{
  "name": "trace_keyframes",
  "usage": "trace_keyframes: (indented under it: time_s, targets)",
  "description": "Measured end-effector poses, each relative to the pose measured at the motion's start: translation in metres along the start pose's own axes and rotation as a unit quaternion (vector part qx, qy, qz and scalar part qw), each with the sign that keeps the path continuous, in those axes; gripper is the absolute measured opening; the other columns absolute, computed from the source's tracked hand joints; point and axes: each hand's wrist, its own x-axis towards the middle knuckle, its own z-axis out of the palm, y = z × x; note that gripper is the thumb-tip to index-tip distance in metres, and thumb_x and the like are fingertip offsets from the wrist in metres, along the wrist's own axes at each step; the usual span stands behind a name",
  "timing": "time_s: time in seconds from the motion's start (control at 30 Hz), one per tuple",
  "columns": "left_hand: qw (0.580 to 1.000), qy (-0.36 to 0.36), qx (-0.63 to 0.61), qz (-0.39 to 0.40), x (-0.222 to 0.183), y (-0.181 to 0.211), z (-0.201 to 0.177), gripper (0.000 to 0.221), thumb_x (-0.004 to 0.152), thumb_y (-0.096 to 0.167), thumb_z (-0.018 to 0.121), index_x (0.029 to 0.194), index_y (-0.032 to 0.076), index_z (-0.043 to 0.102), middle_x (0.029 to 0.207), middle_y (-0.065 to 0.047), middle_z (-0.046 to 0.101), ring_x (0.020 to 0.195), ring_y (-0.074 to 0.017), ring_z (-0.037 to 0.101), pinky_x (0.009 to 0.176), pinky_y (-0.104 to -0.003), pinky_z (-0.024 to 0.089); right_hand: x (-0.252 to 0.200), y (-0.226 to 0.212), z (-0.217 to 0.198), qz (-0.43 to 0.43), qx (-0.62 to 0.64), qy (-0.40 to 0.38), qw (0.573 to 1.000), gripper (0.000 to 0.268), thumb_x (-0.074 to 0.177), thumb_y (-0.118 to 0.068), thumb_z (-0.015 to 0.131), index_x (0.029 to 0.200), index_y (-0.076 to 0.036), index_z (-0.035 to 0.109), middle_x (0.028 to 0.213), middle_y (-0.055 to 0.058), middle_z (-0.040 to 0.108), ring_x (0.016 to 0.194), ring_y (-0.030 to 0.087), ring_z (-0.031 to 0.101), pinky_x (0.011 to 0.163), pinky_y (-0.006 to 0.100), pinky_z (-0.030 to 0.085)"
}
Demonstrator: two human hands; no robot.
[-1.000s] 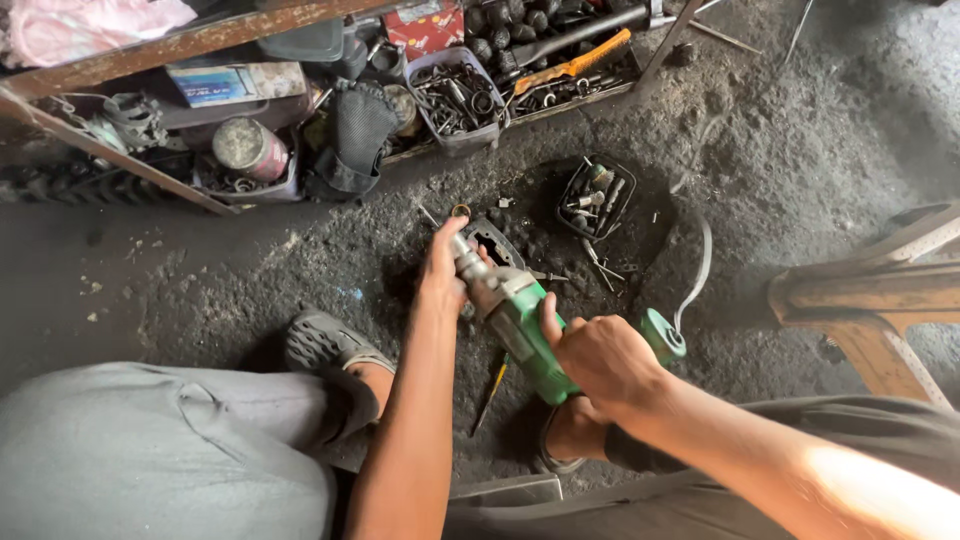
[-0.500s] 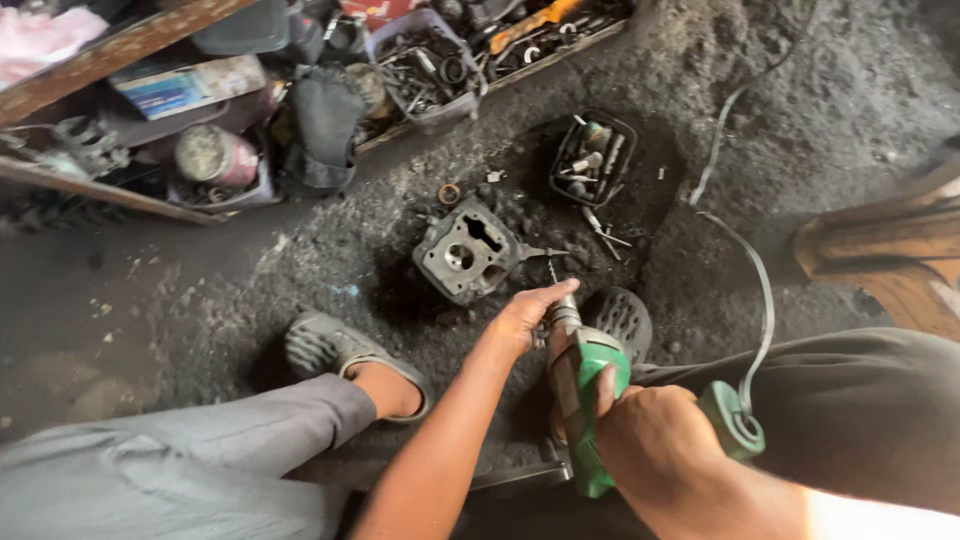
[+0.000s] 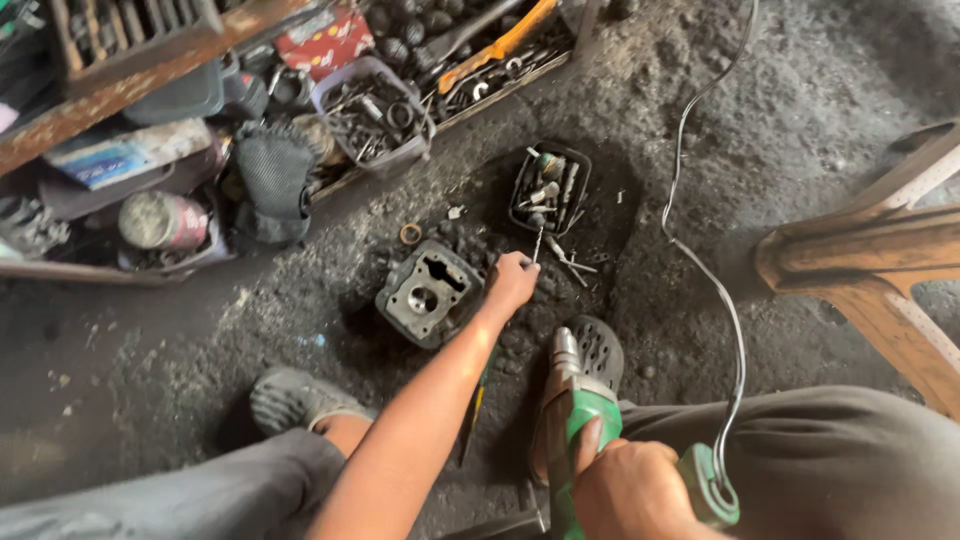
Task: The person wipes their hands with a cloth and then uses a power drill on various points of a metal engine component while it sits on the floor.
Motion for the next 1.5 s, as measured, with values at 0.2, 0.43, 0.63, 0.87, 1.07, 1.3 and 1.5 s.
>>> trace_keyframes:
  time_s: [0.2, 0.43, 0.63, 0.87, 1.07, 1.3, 1.5]
  targets:
    - [0.97, 0.027, 0.225, 0.086, 0.068, 0.013, -0.009, 0.017, 0.08, 0.025, 0.081, 0.089, 0.012, 0.079, 0.096, -0.016, 0.074, 0.097, -0.0378, 0.069, 0.087, -0.047, 0.055, 0.036, -0.014, 0.037, 0.04, 0.042, 0.026, 0.998, 0.059, 0.103, -0.014, 0.038, 0.149, 0.021, 0.027, 0.097, 0.035, 0.065, 0.078, 0.047, 0.069, 0.054, 0.069, 0.049]
    - [0.96, 0.036, 0.247, 0.125, 0.07, 0.067, -0.03, 0.024, 0.094, 0.004, 0.056, 0.114, 0.009, 0.069, 0.119, -0.018, 0.064, 0.115, -0.0402, 0.06, 0.096, -0.05, 0.05, 0.064, -0.031, 0.062, -0.004, 0.027, 0.045, 0.999, 0.055, 0.099, -0.007, 0.044, 0.144, 0.022, 0.032, 0.083, 0.044, 0.059, 0.063, 0.051, 0.063, 0.042, 0.066, 0.042]
    - [0.94, 0.043, 0.307, 0.146, 0.078, 0.089, -0.034, 0.032, 0.096, 0.006, 0.051, 0.126, 0.009, 0.06, 0.123, -0.015, 0.062, 0.115, -0.0379, 0.059, 0.1, -0.052, 0.046, 0.079, -0.045, 0.091, -0.018, 0.01, 0.108, 0.994, 0.05, 0.091, -0.001, 0.054, 0.134, 0.021, 0.043, 0.065, 0.039, 0.057, 0.05, 0.044, 0.059, 0.035, 0.061, 0.038]
    - [0.977, 0.016, 0.204, 0.068, 0.125, 0.068, -0.028, 0.027, 0.091, 0.004, 0.061, 0.116, 0.01, 0.07, 0.116, -0.013, 0.069, 0.102, -0.0293, 0.07, 0.088, -0.043, 0.056, 0.108, -0.039, 0.145, -0.001, -0.132, 0.364, 0.922, 0.042, 0.08, 0.005, 0.066, 0.118, 0.019, 0.06, 0.041, 0.019, 0.045, 0.028, 0.023, 0.045, 0.028, 0.045, 0.025]
    - [0.986, 0.061, 0.116, 0.105, 0.135, 0.117, -0.061, 0.015, 0.086, 0.022, 0.076, 0.097, 0.013, 0.08, 0.096, -0.011, 0.078, 0.091, -0.0289, 0.074, 0.084, -0.041, 0.057, 0.105, -0.047, 0.141, 0.002, -0.1, 0.34, 0.935, 0.05, 0.072, 0.005, 0.07, 0.12, 0.016, 0.061, 0.04, 0.019, 0.046, 0.03, 0.025, 0.046, 0.026, 0.047, 0.024]
    - [0.975, -0.046, 0.186, 0.112, 0.147, 0.133, -0.066, 0.016, 0.088, 0.027, 0.077, 0.097, 0.014, 0.08, 0.1, -0.012, 0.077, 0.095, -0.0299, 0.073, 0.089, -0.043, 0.055, 0.09, -0.04, 0.12, -0.014, -0.125, 0.326, 0.937, 0.048, 0.074, 0.007, 0.07, 0.119, 0.019, 0.061, 0.038, 0.017, 0.047, 0.031, 0.023, 0.047, 0.026, 0.045, 0.027]
    - [0.986, -0.017, 0.111, 0.12, 0.163, 0.106, -0.05, 0.028, 0.089, 0.014, 0.063, 0.115, 0.012, 0.072, 0.109, -0.012, 0.077, 0.103, -0.0272, 0.073, 0.093, -0.04, 0.056, 0.084, -0.043, 0.101, -0.024, -0.067, 0.216, 0.974, 0.056, 0.074, 0.01, 0.071, 0.127, 0.019, 0.053, 0.049, 0.025, 0.051, 0.036, 0.03, 0.053, 0.027, 0.051, 0.033]
